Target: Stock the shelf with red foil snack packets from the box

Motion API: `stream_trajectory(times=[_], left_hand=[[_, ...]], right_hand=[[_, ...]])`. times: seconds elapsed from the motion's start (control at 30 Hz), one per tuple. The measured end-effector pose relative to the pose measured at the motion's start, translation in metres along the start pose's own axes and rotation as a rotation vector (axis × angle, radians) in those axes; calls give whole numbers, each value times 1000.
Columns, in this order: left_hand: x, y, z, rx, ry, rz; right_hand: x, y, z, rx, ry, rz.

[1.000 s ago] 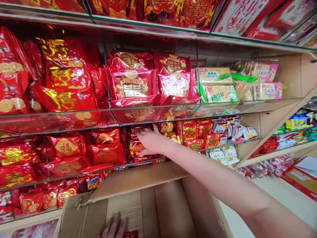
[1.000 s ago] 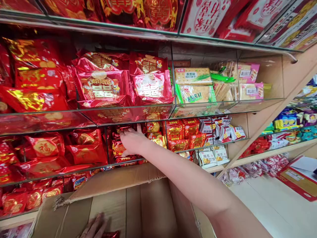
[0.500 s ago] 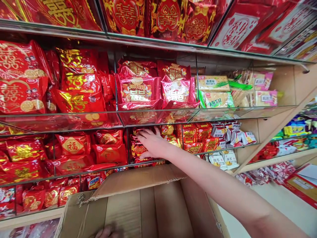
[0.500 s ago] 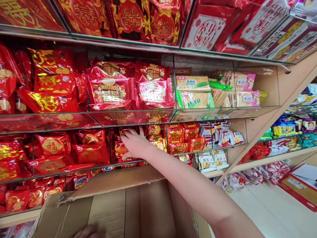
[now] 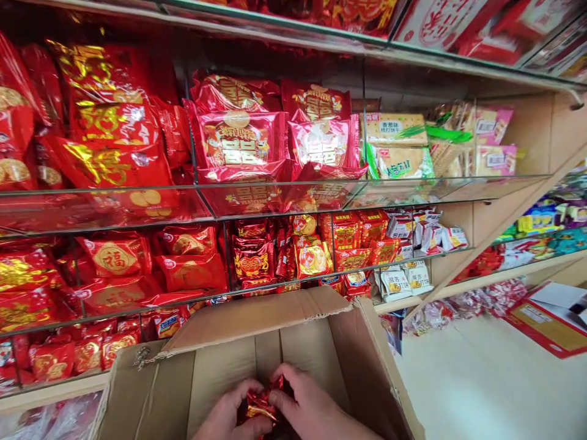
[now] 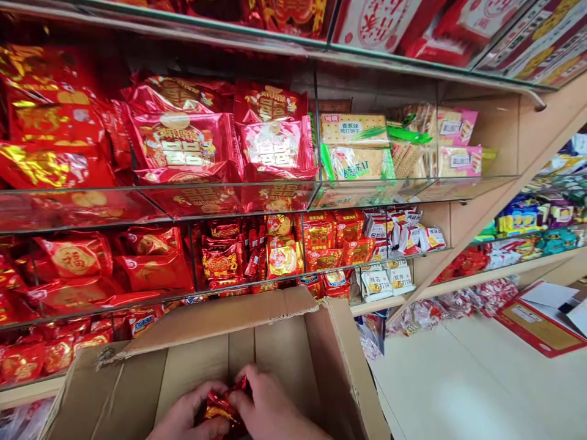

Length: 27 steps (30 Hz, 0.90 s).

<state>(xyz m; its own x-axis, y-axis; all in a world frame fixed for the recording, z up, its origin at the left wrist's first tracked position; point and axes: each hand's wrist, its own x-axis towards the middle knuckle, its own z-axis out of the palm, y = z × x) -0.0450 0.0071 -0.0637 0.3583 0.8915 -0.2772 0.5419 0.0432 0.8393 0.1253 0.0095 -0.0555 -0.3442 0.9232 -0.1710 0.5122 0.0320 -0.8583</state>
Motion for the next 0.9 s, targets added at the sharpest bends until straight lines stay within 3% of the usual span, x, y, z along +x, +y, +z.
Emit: stream_trajectory(times=[0.1, 0.2, 0.27, 0.33, 0.37, 0.47, 0.53, 0.73, 0.9], left_hand=[[14, -30, 11, 43, 14, -32], [14, -44, 9, 106, 55, -30], [8, -33, 5, 103, 143, -1], [-1, -7, 2, 9, 280, -2], [-4, 9, 2, -79, 287, -23], [-5, 50, 6, -231, 402, 43], [-3, 64, 12, -224, 499, 49], [1, 70, 23, -250, 622, 48], [1, 75, 23, -401, 641, 26]], right_hand=[[10, 21, -1, -18, 12, 133], [11, 26, -17, -53, 107, 109], [6, 17, -29, -11, 141, 41], [-1, 2, -38, 81, 155, -26], [-4, -5, -41, 133, 165, -57], [-8, -22, -38, 310, 196, -113], [-8, -28, -31, 407, 247, -122], [-9, -33, -20, 315, 537, -168], [-9, -35, -21, 257, 562, -196]])
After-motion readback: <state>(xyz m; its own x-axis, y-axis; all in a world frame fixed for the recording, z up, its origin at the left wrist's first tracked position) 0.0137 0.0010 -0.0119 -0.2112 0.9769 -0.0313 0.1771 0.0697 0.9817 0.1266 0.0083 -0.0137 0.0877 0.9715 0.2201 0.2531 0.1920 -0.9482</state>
